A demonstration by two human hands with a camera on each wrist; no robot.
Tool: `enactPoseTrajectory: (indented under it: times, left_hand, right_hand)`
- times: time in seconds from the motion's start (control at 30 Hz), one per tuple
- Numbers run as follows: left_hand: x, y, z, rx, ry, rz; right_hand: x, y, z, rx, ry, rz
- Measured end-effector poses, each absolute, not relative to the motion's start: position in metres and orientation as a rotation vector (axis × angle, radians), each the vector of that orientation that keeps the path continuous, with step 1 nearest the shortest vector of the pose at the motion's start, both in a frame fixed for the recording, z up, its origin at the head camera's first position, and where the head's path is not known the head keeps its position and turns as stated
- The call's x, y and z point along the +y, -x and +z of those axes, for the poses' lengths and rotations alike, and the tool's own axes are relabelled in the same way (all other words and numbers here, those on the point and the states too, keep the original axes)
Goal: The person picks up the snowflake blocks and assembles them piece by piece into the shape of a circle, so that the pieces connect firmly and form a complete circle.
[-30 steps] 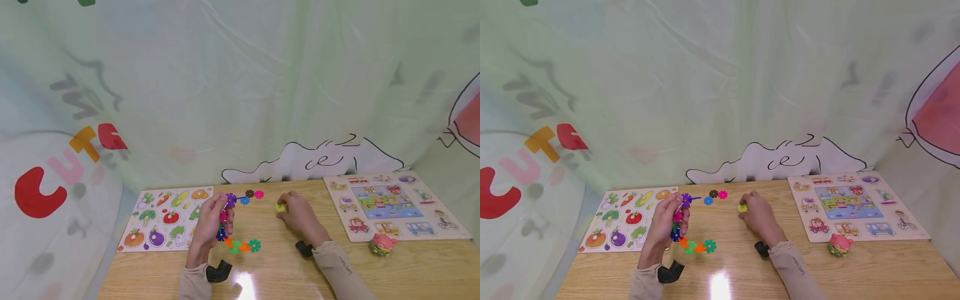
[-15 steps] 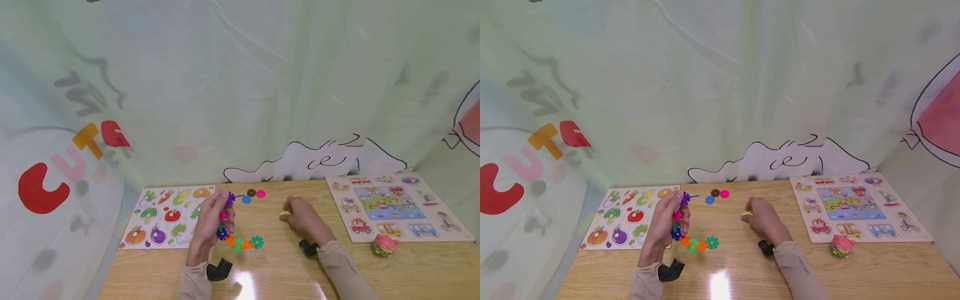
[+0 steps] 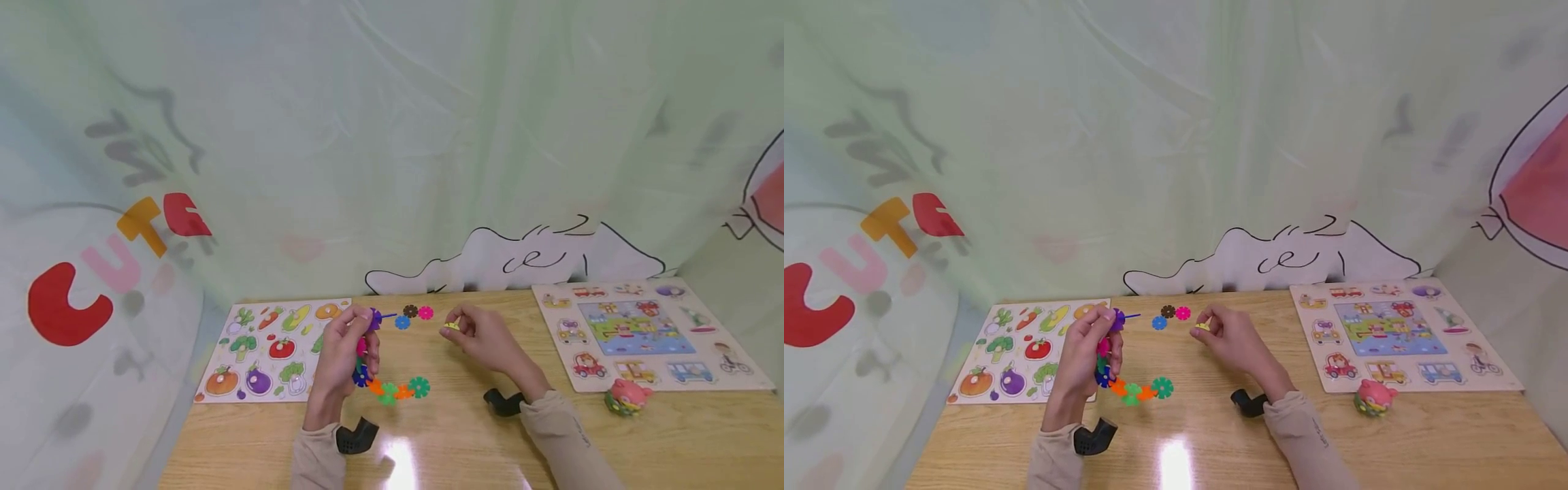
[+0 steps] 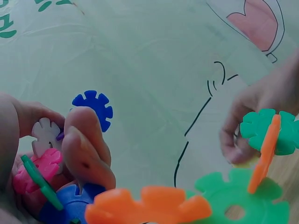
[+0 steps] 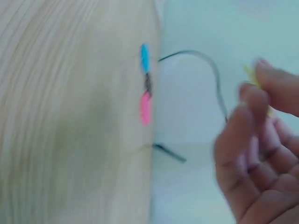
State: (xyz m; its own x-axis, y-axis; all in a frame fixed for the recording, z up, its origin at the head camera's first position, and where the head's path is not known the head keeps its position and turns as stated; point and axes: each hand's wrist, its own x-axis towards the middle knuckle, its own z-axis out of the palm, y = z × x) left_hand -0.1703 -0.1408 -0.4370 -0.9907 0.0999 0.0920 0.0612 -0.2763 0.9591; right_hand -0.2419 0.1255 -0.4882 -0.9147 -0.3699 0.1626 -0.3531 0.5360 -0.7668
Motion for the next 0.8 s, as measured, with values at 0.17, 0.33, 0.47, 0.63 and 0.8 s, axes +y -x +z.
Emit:
enactPoseTrajectory:
  times: [0.17, 0.33, 0.47, 0.63, 0.8]
  left_hand:
    - [-0.14, 0.17, -0.435, 1.886, -0.188, 2.483]
    - [-0.137, 0.168, -0.434, 1.893, -0.197, 2.473]
    - [-0.134, 0.167, -0.432, 1.906, -0.242, 2.465]
    - [-0.129, 0.165, -0.432, 1.914, -0.356, 2.448]
    - [-0.123, 0.164, -0.432, 1.918, -0.529, 2.416]
  right_hand:
    - [0.116, 0.231, -0.469, 2.601, 0.601, -1.671]
    - [0.106, 0.215, -0.453, 2.409, 0.579, -1.901]
    - [0.097, 0.204, -0.445, 2.29, 0.57, -2.056]
    - [0.085, 0.192, -0.439, 2.247, 0.472, -2.209]
    - [0.082, 0.185, -0.435, 2.258, 0.407, -2.279]
